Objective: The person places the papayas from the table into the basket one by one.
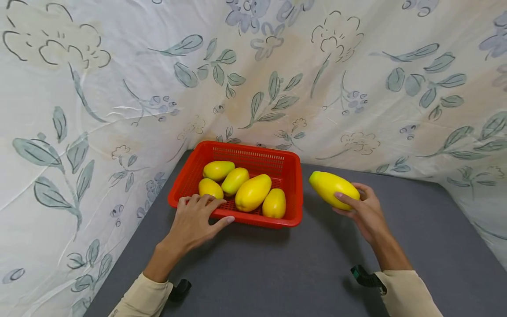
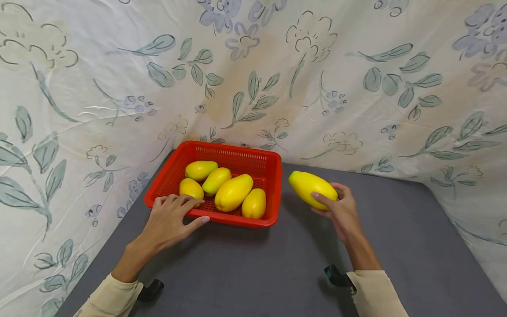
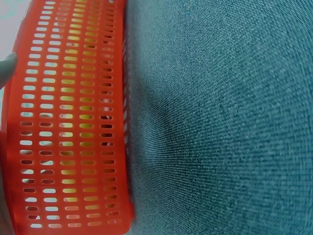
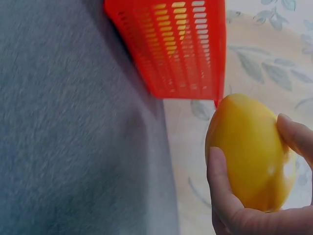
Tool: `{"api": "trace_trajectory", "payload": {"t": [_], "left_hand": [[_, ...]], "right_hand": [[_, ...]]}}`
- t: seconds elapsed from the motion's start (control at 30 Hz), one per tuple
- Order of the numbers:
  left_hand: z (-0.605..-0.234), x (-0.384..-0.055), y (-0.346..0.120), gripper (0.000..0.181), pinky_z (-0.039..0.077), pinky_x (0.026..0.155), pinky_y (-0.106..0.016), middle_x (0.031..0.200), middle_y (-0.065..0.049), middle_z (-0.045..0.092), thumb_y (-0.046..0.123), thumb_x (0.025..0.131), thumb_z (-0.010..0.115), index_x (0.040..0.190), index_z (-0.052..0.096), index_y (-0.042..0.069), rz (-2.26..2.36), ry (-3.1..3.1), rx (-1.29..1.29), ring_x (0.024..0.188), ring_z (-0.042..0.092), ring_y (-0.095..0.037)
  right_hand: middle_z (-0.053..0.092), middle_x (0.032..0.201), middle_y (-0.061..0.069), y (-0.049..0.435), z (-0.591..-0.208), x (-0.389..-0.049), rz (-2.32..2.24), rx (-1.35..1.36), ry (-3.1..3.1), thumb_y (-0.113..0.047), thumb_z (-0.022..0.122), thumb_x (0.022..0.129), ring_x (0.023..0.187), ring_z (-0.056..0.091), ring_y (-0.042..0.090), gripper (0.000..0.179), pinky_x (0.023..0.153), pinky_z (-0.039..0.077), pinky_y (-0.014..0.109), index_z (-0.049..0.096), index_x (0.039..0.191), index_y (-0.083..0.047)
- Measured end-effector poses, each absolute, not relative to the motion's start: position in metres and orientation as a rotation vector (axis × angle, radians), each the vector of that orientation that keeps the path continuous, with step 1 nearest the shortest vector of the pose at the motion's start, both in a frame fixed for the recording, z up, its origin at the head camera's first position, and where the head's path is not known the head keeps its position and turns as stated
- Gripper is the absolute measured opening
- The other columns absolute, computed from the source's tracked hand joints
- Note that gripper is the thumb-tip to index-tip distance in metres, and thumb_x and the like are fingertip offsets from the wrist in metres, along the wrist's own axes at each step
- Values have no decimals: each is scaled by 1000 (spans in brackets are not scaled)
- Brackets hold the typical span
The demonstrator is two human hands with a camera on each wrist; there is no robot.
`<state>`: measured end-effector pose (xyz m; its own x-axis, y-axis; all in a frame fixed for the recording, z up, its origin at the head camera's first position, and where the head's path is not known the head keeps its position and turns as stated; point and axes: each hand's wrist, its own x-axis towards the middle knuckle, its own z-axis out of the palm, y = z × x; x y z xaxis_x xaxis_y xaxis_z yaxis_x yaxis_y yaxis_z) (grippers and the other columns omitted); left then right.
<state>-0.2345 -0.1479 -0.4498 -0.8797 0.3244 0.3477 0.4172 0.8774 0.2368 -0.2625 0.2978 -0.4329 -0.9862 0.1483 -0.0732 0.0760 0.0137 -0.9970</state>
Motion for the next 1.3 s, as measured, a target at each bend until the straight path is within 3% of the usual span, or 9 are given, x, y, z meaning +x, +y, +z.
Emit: {"api": "trace_trajectory", "payload": {"t": [0.5,1.3], "left_hand": [[-450,-235,-148,62,36,96,-57,126,-8,67,68,92,65,135,73,23,-432,-2746,-561,111,56,-33],[-451,-234,-150,62,36,97,-57,128,-7,67,68,92,66,135,73,23,-456,-2738,-568,110,56,-31]], "right_hand": [[36,146,12,263,-404,-247,2103,-115,-2254,-20,82,95,121,55,31,78,87,63,41,29,152,-9],[41,152,12,211,-395,-233,2094,96,-2385,-26,84,93,126,58,38,79,93,60,44,33,153,-14]]}}
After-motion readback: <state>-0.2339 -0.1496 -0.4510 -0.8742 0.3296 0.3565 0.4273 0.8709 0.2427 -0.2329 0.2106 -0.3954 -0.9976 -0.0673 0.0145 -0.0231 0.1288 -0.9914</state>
